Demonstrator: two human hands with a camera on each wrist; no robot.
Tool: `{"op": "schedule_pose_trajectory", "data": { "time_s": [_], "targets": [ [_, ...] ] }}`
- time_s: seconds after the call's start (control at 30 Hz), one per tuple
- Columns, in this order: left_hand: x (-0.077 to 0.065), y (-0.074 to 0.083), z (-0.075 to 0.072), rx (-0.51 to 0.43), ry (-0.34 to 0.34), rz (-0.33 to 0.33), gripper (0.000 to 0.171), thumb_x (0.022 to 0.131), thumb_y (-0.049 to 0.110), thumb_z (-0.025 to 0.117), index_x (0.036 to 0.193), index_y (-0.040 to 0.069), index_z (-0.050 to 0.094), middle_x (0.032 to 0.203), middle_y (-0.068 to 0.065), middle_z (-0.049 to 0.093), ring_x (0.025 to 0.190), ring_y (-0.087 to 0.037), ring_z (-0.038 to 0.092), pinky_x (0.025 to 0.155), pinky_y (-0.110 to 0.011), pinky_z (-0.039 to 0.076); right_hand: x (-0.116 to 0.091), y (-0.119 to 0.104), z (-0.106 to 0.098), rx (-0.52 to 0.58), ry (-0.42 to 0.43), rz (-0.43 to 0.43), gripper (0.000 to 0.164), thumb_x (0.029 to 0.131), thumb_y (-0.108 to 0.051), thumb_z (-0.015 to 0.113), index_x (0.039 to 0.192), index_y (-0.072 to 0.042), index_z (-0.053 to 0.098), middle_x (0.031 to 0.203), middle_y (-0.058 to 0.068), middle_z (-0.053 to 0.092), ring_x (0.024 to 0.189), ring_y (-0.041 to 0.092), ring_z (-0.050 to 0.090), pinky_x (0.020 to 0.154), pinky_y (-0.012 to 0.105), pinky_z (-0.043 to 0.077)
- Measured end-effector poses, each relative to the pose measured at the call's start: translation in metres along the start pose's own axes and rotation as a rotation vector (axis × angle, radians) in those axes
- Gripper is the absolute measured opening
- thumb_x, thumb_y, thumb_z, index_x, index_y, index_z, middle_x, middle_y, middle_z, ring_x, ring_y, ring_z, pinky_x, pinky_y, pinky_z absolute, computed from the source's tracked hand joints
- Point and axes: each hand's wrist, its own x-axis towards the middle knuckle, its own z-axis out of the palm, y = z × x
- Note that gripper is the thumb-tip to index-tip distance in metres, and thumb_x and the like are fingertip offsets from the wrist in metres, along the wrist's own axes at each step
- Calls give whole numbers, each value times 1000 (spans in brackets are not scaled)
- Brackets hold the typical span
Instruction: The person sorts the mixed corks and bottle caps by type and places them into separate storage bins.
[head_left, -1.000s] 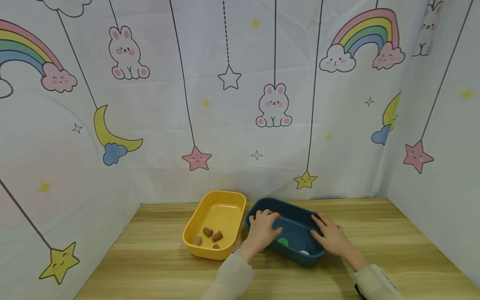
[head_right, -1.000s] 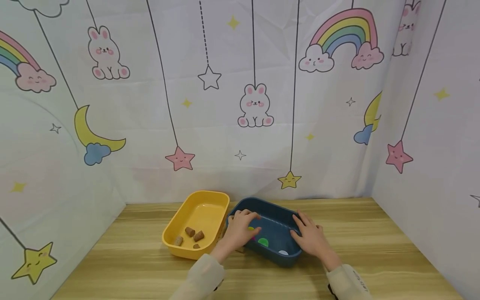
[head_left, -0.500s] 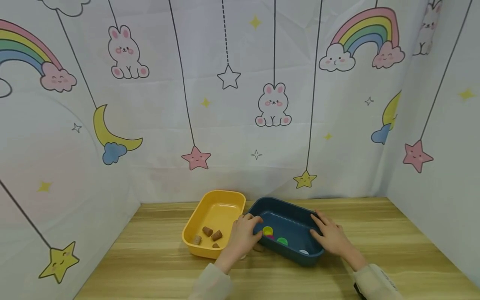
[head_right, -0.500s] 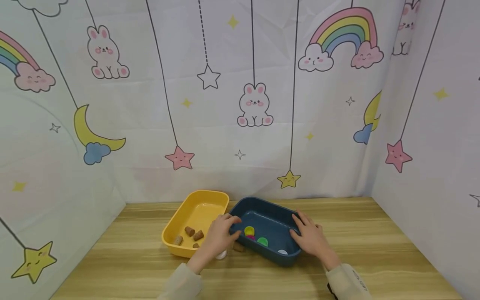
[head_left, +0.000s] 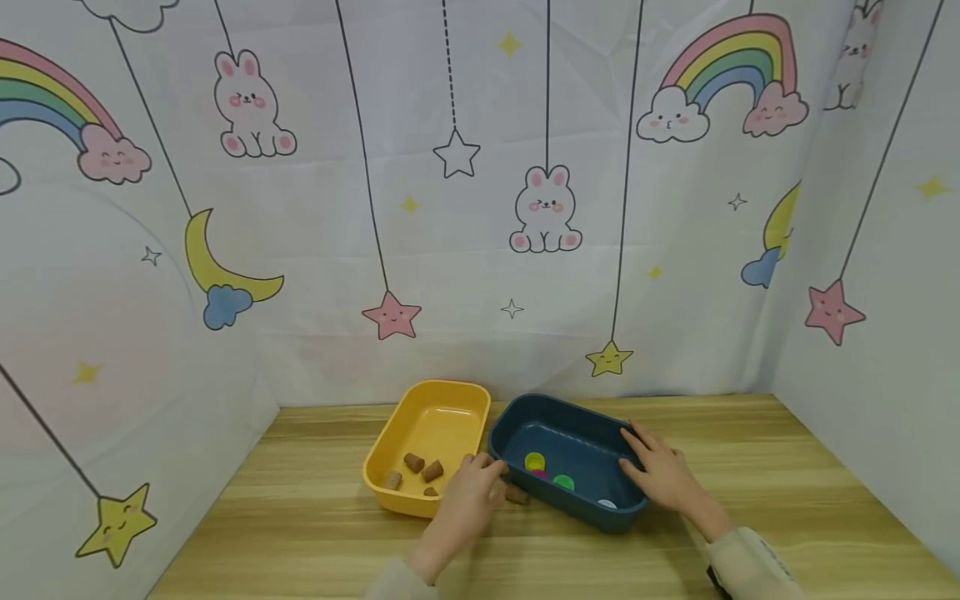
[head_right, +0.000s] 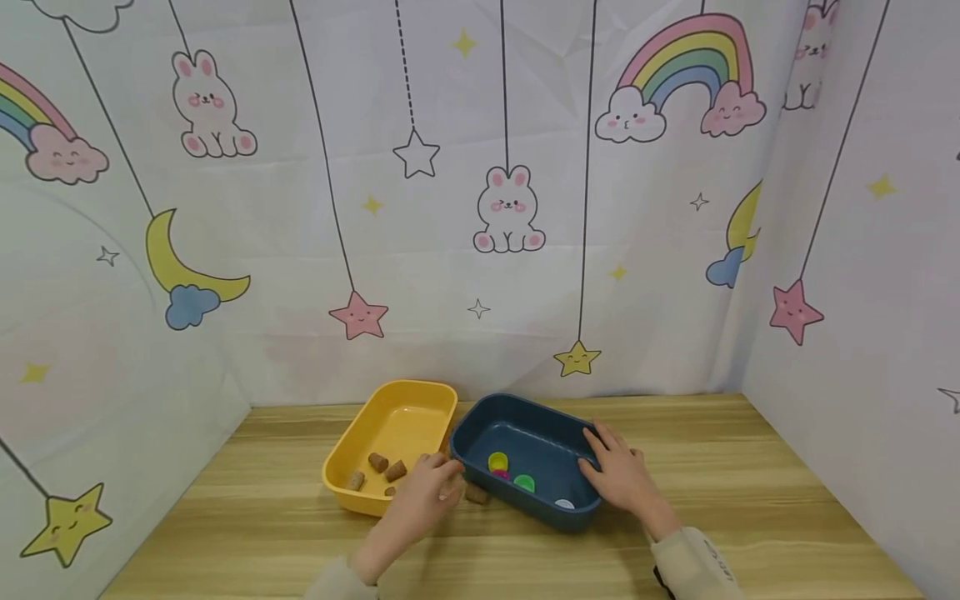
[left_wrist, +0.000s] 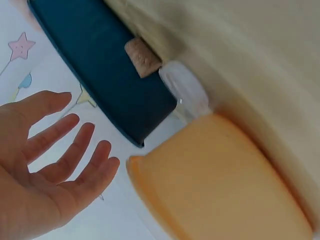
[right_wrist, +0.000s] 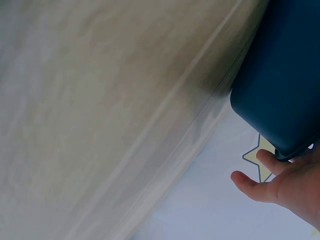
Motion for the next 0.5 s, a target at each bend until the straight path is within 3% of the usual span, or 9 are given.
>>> {"op": "schedule_pose_trajectory", "data": {
  "time_s": [0.2, 0.33, 0.5],
  "targets": [
    [-10, 6, 18, -22, -72, -17, 18, 69, 9, 68, 85, 11, 62, 78, -1, 56, 72, -13, 46, 55, -21, 37, 0, 1, 0, 3, 1, 2, 50, 88, -27, 51, 131, -3, 42, 141, 20, 32, 122, 43, 37, 81, 65, 34],
    [-10, 9, 28, 58, -44, -56, 14, 67, 11, 68, 80, 10, 61, 75, -3, 58, 69, -17, 49, 53, -24, 37, 0, 0, -1, 7, 0, 2, 50, 88, -27, 51, 131, -2, 42, 141, 20, 32, 122, 43, 37, 80, 65, 33],
    [-5, 10, 35, 90, -45, -110, 9, 66, 10, 65, 71, 11, 58, 73, -5, 58, 67, -19, 48, 49, -27, 36, 0, 1, 0, 7, -5, 4, 50, 88, -27, 50, 131, -2, 42, 141, 20, 31, 122, 43, 36, 80, 65, 33]
  ]
}}
